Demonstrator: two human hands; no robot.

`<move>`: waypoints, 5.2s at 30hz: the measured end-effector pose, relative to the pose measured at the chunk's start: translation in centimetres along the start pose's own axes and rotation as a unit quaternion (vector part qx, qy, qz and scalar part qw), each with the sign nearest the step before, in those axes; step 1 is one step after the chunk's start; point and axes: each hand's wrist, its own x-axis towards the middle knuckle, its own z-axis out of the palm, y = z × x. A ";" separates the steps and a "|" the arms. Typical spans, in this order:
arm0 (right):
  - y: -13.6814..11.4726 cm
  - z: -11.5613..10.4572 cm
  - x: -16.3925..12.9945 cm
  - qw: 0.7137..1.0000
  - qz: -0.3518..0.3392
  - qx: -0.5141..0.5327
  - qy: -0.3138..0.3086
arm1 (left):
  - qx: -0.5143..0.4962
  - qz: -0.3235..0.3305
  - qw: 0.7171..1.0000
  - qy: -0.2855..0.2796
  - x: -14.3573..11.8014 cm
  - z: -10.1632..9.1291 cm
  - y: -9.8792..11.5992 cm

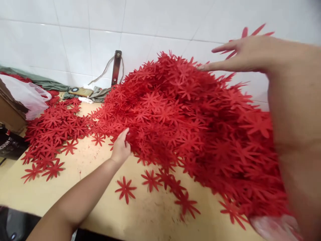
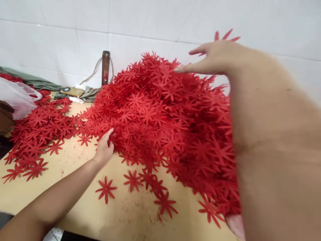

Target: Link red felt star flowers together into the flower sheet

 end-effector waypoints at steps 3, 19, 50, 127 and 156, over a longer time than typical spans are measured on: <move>0.8 -0.5 -6.4 0.983 -0.165 -0.056 -0.054 | -0.058 -0.012 0.998 0.032 0.5 -0.6 0.2; 12.5 10.5 -31.9 0.949 -0.064 0.020 -0.309 | -0.173 -0.062 0.978 0.101 2.6 -2.2 2.3; 7.0 8.7 -26.2 0.878 -0.170 0.365 -0.259 | -0.248 -0.086 0.956 -0.128 -1.9 0.7 4.7; 7.8 14.4 -25.3 0.678 0.091 0.707 -0.178 | -0.291 -0.198 0.932 -0.082 -3.2 1.6 5.0; 7.5 13.2 -25.4 0.575 0.151 0.763 -0.254 | 0.006 0.059 0.993 -0.106 -2.4 0.6 3.6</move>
